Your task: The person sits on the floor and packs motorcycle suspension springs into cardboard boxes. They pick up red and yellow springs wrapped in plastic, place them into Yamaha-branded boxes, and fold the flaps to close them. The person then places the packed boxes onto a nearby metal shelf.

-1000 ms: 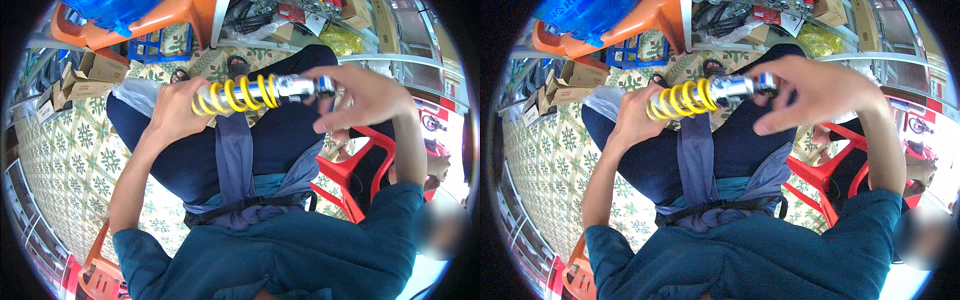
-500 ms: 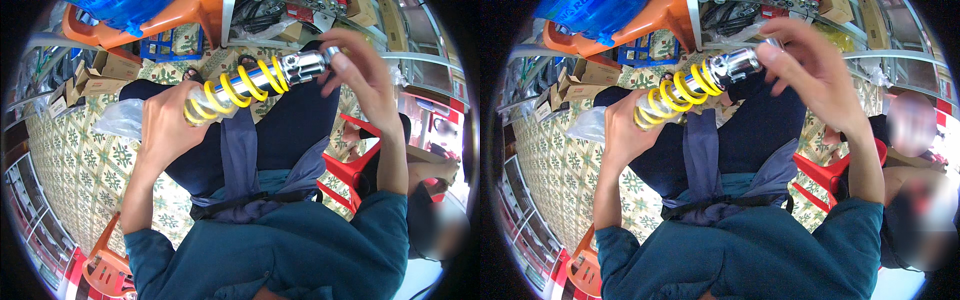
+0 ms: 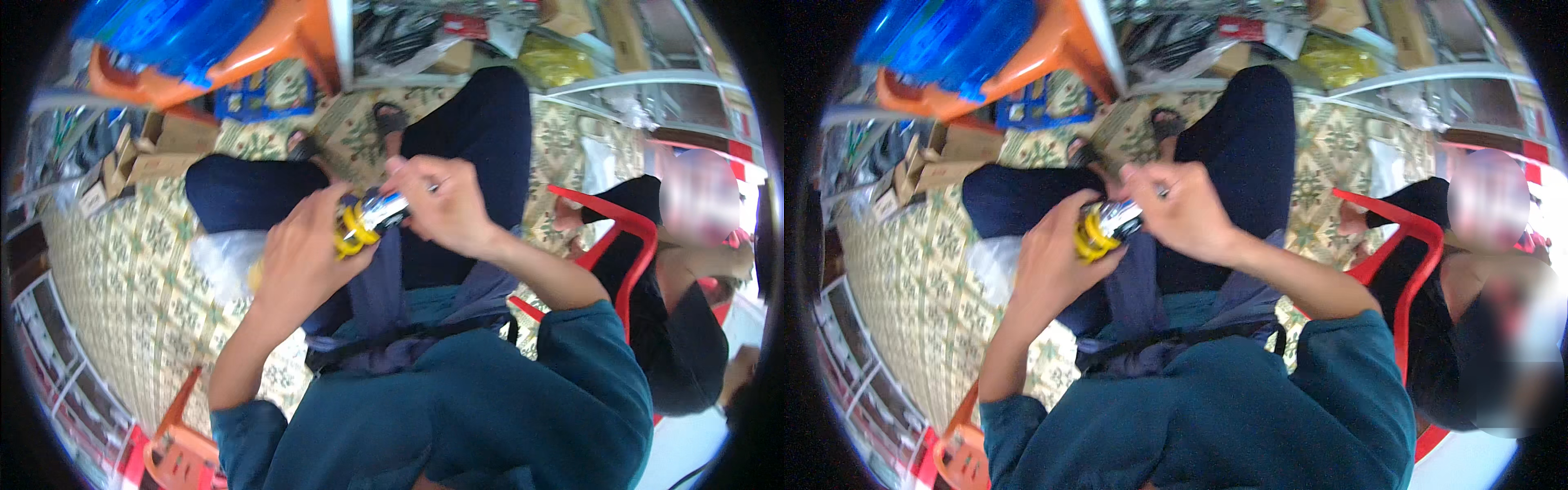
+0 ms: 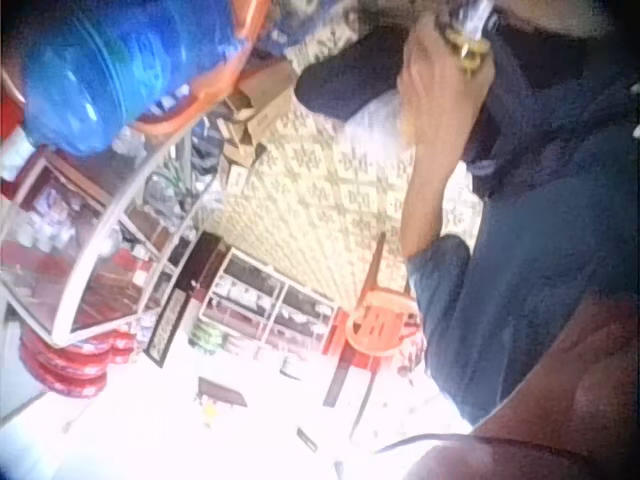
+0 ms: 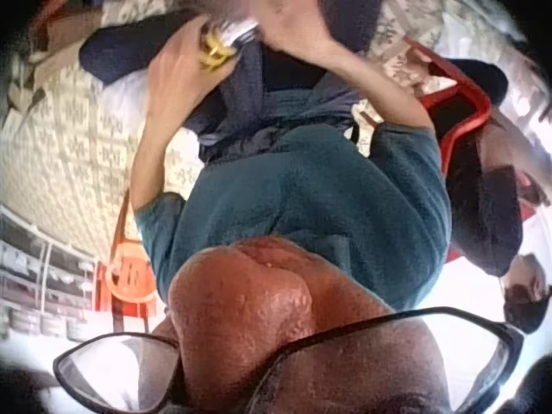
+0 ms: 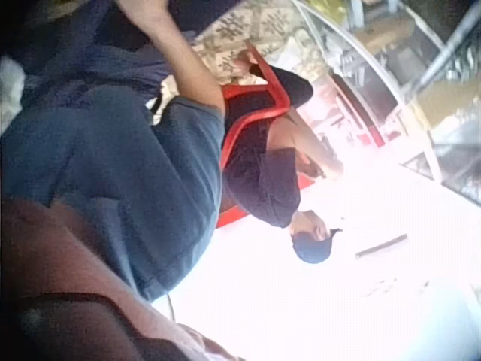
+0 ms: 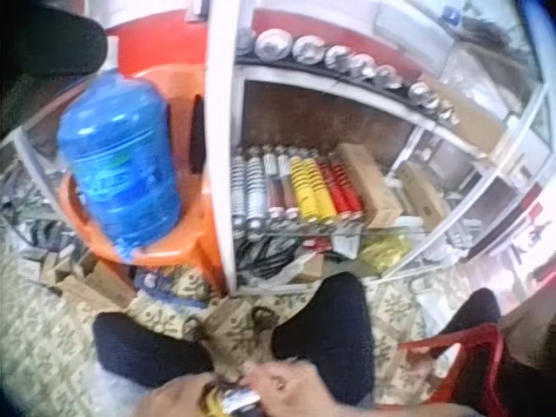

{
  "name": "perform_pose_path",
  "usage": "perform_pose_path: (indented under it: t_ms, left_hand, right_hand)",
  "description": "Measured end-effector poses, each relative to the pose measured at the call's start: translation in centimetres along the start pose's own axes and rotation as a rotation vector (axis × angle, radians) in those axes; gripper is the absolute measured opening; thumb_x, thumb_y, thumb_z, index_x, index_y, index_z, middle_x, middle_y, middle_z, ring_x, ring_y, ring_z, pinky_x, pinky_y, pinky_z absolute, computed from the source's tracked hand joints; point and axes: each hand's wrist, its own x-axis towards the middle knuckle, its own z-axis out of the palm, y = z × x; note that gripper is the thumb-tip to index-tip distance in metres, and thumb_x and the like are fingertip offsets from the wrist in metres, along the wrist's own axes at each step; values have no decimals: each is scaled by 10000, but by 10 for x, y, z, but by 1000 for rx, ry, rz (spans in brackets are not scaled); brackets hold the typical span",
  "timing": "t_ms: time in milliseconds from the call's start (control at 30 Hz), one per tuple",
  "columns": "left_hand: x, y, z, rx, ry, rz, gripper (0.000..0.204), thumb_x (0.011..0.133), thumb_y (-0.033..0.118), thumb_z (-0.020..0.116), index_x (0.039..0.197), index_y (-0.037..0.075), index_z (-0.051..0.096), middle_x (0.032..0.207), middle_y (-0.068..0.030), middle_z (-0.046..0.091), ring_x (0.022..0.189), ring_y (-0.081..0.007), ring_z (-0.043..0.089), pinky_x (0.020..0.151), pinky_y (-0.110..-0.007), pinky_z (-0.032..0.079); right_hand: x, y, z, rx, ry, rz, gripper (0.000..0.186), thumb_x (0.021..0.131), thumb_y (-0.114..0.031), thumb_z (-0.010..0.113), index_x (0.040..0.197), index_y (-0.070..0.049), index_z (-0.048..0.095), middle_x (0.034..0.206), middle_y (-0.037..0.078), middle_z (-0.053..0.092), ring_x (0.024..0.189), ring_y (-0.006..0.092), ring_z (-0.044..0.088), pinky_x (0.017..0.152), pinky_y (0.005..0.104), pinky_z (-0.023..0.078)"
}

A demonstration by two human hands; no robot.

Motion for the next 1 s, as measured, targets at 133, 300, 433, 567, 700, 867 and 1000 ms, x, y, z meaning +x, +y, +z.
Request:
perform_pose_path:
  t_ms: [133, 300, 433, 567, 700, 867, 1000]
  left_hand:
    - [-11, 0, -25, -305, -118, -26, 721, 674, 215, 941, 1287, 32, 609, 1122, -182, 678, 1019, -354, 684, 916, -426, 540]
    - [-11, 6, -42, -212, -113, 158, 267, 931, 65, 716, 1182, -23, 691, 1235, -172, 661, 1037, -366, 671, 930, -477, 546]
    - [-25, -24, -60, 52, -62, 491, 281, 920, 84, 721, 1180, -12, 678, 1204, -161, 660, 1028, -371, 661, 914, -491, 542]
    - [-15, -36, -72, 201, -242, 685, 261, 933, 110, 697, 1173, 11, 673, 1210, -145, 659, 1020, -349, 649, 917, -490, 536]
    - [-17, -21, -65, 85, -239, 545, 173, 965, 93, 658, 1125, 28, 650, 1154, -165, 650, 1040, -366, 631, 912, -473, 521]
    - [-27, -14, -53, -35, -134, 361, 133, 957, 55, 672, 1087, 46, 645, 1115, -161, 662, 1026, -380, 643, 876, -461, 536]
    - [-15, -7, -41, -121, -135, 404, 118, 963, 61, 669, 1066, 42, 616, 1030, -177, 660, 963, -402, 639, 859, -470, 534]
  right_hand:
    - [-6, 22, -18, -3, -20, -236, 230, 1041, -176, 607, 970, -16, 756, 773, 64, 745, 703, 90, 685, 630, 287, 564]
    - [16, 42, -19, 45, 14, -454, 333, 1037, -225, 586, 794, -13, 668, 674, 115, 671, 610, 168, 639, 564, 367, 495]
    - [2, 28, 2, 64, 58, -303, 434, 1071, -240, 552, 743, 26, 654, 647, 100, 659, 590, 149, 610, 571, 332, 479]
    - [0, 21, -10, 89, 86, -362, 414, 1065, -228, 558, 754, 25, 661, 688, 114, 682, 625, 184, 644, 606, 340, 498]
    - [-1, 24, -9, 73, 105, -424, 400, 1048, -209, 558, 745, 31, 661, 675, 113, 680, 619, 197, 640, 629, 351, 511]
    - [-4, 24, -9, 78, 67, -378, 417, 1051, -218, 557, 729, 29, 656, 677, 115, 683, 624, 203, 642, 630, 358, 507]
    - [-5, 26, -2, 103, 82, -403, 427, 1050, -219, 557, 717, 31, 655, 657, 128, 676, 597, 214, 636, 613, 369, 503]
